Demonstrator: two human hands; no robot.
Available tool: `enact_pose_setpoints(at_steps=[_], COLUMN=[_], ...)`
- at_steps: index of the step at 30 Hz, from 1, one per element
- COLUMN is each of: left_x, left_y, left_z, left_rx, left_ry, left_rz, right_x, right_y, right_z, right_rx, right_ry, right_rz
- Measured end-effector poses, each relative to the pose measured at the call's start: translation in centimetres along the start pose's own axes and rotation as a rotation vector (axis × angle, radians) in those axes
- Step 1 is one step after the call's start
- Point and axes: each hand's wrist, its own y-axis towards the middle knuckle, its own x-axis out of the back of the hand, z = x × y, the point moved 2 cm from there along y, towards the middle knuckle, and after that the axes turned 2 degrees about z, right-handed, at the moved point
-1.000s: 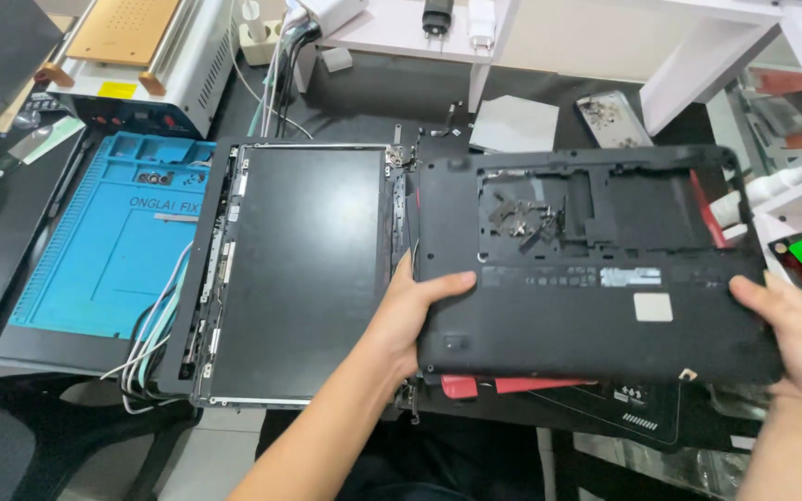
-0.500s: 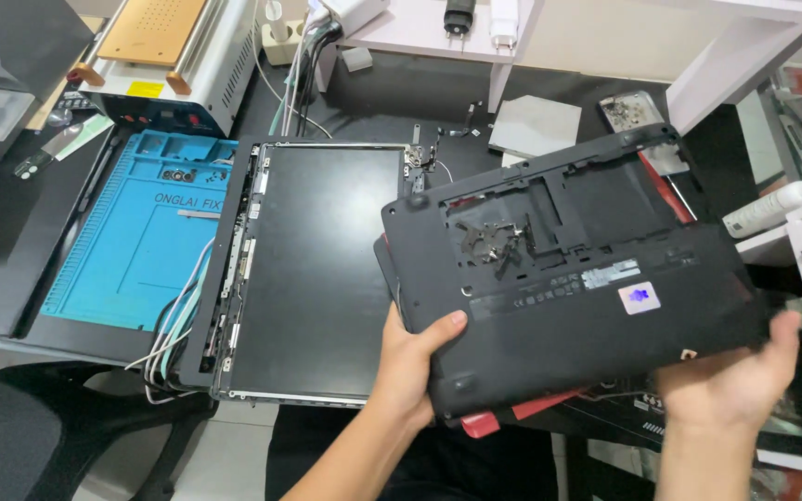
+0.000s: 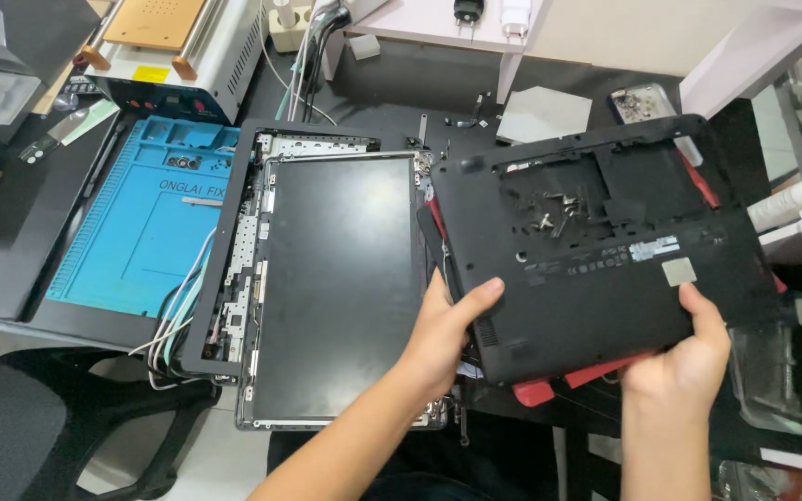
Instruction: The person works at a repair bench on a disassembled laptop, prying and adjusting the display bezel and hinge area by hand and repositioning cables. They then lift the screen assembly aside, move the laptop base chassis, and set it down on the work mat.
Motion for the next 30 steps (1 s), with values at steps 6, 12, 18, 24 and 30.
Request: enact_pose_setpoints(at_steps=[6,12,18,24,30], left_x=[2.4,2.8,7.5,28.7,48.7], left_y=[3.0,0.5,-8.9,-16.1,-22.3], left_z=[-1.7,-5.0,-13.5,-12.6,-1.3], left_rx=[0.159,0.097,-0.637,-0.667,-0.276], left_ry=[0.31,0.631,1.469,1.018,0.862], left_rz=[0.233,0.257,-0.101,-0.588,-0.831], right_x=[0.2,-1.5,-1.5,0.3,1.0], right_y=[3.1,5.9,10.9,14.5,16.1], right_z=[-0.4,-0.5,-2.6,-4.7,-5.9], right_rx=[-0.067,-0.01,0.1,0.163,0.158], right_ry=[0.125,0.182,0.235,0.206,0.164], right_rz=[-0.016,0.031,-0.016,-0.058,-0.185])
